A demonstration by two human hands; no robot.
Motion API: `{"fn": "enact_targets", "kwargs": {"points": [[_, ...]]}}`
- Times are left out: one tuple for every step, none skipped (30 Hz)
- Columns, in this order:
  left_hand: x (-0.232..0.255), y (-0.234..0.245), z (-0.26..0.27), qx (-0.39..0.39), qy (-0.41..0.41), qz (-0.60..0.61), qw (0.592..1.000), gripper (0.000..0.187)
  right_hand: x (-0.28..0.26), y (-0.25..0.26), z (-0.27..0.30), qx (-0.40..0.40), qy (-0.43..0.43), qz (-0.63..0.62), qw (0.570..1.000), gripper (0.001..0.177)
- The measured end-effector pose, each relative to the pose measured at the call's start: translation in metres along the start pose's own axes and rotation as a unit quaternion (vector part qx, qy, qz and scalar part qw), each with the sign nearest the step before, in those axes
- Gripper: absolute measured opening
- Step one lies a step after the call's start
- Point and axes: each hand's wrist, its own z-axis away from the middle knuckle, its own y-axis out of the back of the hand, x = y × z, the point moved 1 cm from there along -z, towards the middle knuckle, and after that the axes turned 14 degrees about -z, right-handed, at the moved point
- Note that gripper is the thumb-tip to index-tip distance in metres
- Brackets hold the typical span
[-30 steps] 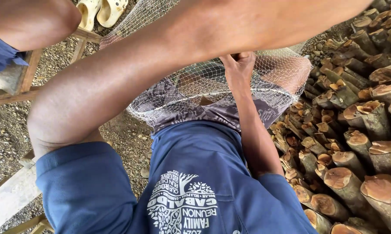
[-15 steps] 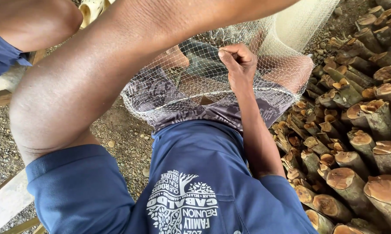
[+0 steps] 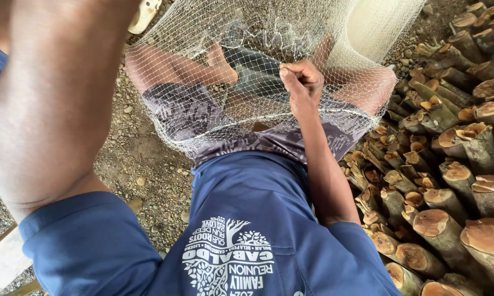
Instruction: Repairing a fishing net using a netting needle to weave and tie knots in the mesh.
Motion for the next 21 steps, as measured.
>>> {"fn": "enact_targets", "kwargs": {"points": [[0.001, 0.001, -0.001, -0.003, -0.003, -0.008, 1.0, 0.035, -0.003, -0.004, -0.001, 0.001, 0.001, -0.001, 1.0, 0.006], [0.001, 0.003, -0.003, -0.007, -0.008, -0.017, 1.0, 0.036, -0.006, -0.008, -0.003, -0.001, 0.002, 0.027, 1.0, 0.004], [0.002, 0.004, -0.005, -0.01, -0.012, -0.026, 1.0, 0.037, -0.008, -0.012, -0.004, -0.002, 0.003, 0.054, 0.999, 0.003], [0.004, 0.003, -0.007, -0.016, -0.019, -0.031, 0.999, 0.038, -0.012, -0.018, -0.003, 0.005, 0.003, 0.053, 0.999, 0.003], [0.005, 0.001, -0.009, -0.021, -0.027, -0.035, 0.999, 0.039, -0.017, -0.023, -0.002, 0.004, 0.008, 0.081, 0.997, 0.006], [0.005, -0.001, -0.013, -0.023, -0.034, -0.042, 0.998, 0.04, -0.02, -0.028, -0.005, 0.002, 0.016, 0.109, 0.994, 0.009], [0.004, -0.005, -0.015, -0.025, -0.042, -0.048, 0.998, 0.041, -0.021, -0.026, -0.004, 0.007, 0.018, 0.109, 0.994, 0.009], [0.004, -0.007, -0.015, -0.031, -0.047, -0.053, 0.997, 0.043, -0.022, -0.026, -0.001, 0.009, 0.003, 0.17, 0.985, 0.016], [0.003, -0.01, -0.014, -0.037, -0.052, -0.057, 0.996, 0.044, -0.023, -0.025, 0.002, 0.011, -0.013, 0.23, 0.973, 0.026], [0.003, -0.015, -0.014, -0.044, -0.057, -0.061, 0.996, 0.045, -0.021, -0.026, 0.003, 0.015, -0.017, 0.229, 0.973, 0.026], [0.004, -0.02, -0.013, -0.05, -0.061, -0.064, 0.995, 0.046, -0.019, -0.027, 0.003, 0.031, 0.005, 0.25, 0.968, 0.028], [0.003, -0.024, -0.013, -0.056, -0.065, -0.07, 0.994, 0.047, -0.016, -0.029, 0.001, 0.044, 0.029, 0.27, 0.961, 0.031], [0.002, -0.028, -0.013, -0.061, -0.069, -0.076, 0.993, 0.049, -0.019, -0.034, 0.001, 0.047, 0.027, 0.269, 0.962, 0.031], [0.001, -0.03, -0.012, -0.067, -0.072, -0.085, 0.992, 0.05, -0.022, -0.039, 0.0, 0.055, 0.049, 0.271, 0.96, 0.027], [0.0, -0.032, -0.011, -0.072, -0.075, -0.094, 0.99, 0.051, -0.025, -0.045, -0.001, 0.063, 0.071, 0.272, 0.958, 0.022], [-0.005, -0.034, -0.011, -0.078, -0.077, -0.103, 0.989, 0.053, -0.022, -0.047, 0.001, 0.063, 0.07, 0.269, 0.959, 0.022], [-0.006, -0.036, -0.01, -0.083, -0.079, -0.112, 0.987, 0.054, -0.02, -0.049, 0.003, 0.061, 0.083, 0.277, 0.955, 0.019], [-0.002, -0.04, -0.011, -0.087, -0.083, -0.122, 0.985, 0.055, -0.018, -0.051, 0.003, 0.06, 0.098, 0.285, 0.951, 0.017], [0.003, -0.052, -0.012, -0.089, -0.085, -0.124, 0.985, 0.055, -0.018, -0.053, 0.001, 0.062, 0.099, 0.282, 0.952, 0.017], [0.009, -0.065, -0.012, -0.111, -0.089, -0.15, 0.978, 0.034, -0.02, -0.056, 0.002, 0.059, 0.108, 0.277, 0.953, 0.015], [0.014, -0.079, -0.013, -0.133, -0.094, -0.176, 0.971, 0.016, -0.021, -0.059, 0.002, 0.056, 0.116, 0.272, 0.954, 0.014]]}}
